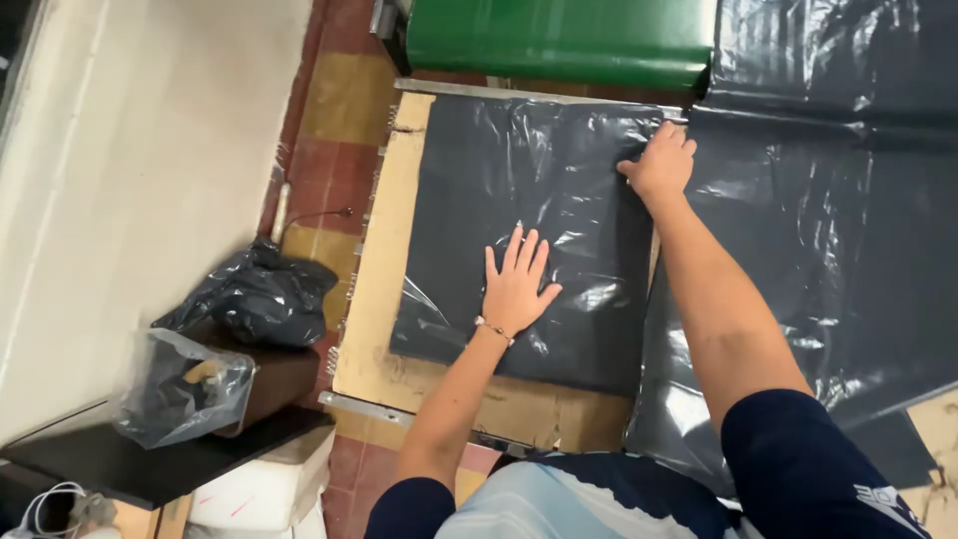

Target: Folding plastic bags and placing them into a crate at the end of a production line

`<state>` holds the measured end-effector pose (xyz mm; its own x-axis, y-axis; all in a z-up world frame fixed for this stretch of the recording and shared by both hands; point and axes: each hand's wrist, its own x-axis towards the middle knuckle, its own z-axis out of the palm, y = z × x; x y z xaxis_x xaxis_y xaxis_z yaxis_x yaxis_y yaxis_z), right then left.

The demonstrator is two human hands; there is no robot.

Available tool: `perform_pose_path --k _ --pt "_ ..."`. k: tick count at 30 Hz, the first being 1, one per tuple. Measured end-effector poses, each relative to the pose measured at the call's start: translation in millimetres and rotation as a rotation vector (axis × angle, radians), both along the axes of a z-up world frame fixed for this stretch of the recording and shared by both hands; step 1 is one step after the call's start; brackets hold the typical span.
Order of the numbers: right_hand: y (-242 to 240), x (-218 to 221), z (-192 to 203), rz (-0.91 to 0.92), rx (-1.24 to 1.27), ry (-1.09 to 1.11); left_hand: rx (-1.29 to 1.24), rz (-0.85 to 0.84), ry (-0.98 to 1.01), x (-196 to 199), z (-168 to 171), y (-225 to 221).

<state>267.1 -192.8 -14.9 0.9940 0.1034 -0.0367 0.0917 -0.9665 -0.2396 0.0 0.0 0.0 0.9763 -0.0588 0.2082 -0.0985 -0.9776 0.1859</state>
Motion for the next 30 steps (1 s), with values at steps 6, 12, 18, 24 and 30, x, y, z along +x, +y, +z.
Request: perform_pose_path --k 6,12,18,24,30 --pt "-4 27 -49 -0.315 0.372 0.202 -0.032 0.022 0.046 0 -26 4" --pt "10 -8 -3 -0.38 1.113 0.316 -0.427 0.186 -0.023 33 -97 48" --pt "-39 -200 90 0.401 0.982 -0.068 -2.232 0.322 0.591 34 -78 182" --pt "-81 -299 49 0.592 0.639 -0.1 -1.313 0.549 0.458 27 -169 280" --pt "-95 -322 12 0.526 0.309 -0.157 -1.41 0.336 0.182 -28 -79 224"
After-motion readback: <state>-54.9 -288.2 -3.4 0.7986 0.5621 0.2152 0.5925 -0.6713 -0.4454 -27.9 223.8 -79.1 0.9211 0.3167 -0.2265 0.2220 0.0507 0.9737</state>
